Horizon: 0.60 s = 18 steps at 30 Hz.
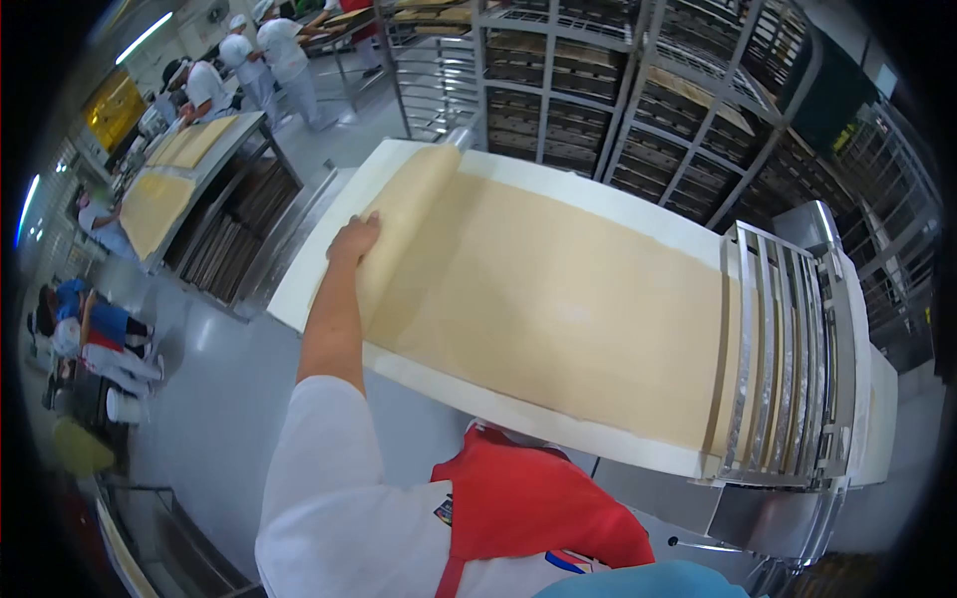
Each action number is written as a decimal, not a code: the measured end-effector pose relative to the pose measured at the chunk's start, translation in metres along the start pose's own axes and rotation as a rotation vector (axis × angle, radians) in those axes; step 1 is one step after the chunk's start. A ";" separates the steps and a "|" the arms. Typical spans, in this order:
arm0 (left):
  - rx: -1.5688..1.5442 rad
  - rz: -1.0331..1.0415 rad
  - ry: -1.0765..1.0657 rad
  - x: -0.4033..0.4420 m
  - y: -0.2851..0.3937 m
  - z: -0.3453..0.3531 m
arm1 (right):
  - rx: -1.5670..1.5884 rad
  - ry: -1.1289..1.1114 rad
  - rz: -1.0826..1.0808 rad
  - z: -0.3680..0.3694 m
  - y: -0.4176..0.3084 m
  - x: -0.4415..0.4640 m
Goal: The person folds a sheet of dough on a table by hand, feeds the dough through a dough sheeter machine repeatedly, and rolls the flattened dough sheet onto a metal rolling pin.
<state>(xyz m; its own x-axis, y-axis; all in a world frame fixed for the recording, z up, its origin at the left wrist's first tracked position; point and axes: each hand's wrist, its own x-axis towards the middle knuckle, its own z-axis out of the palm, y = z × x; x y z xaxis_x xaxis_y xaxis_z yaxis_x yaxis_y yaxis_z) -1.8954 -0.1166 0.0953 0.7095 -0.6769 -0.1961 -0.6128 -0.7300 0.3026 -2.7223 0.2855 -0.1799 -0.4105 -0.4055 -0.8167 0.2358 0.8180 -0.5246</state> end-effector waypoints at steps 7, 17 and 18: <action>0.018 0.076 -0.012 0.004 0.000 -0.015 | -0.257 -0.031 -0.251 0.002 -0.008 -0.043; -0.166 0.109 -0.074 0.005 -0.014 -0.025 | -0.058 0.008 0.059 0.016 -0.009 -0.012; -0.167 0.112 -0.089 0.001 -0.014 -0.030 | -0.083 0.009 0.048 0.017 -0.014 -0.014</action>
<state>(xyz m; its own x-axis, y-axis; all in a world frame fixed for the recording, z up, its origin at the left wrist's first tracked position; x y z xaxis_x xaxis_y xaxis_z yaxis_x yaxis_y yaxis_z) -1.8757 -0.1046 0.1183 0.6023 -0.7639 -0.2316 -0.6148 -0.6290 0.4757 -2.7052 0.2733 -0.1652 -0.4089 -0.3613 -0.8380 0.1815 0.8677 -0.4627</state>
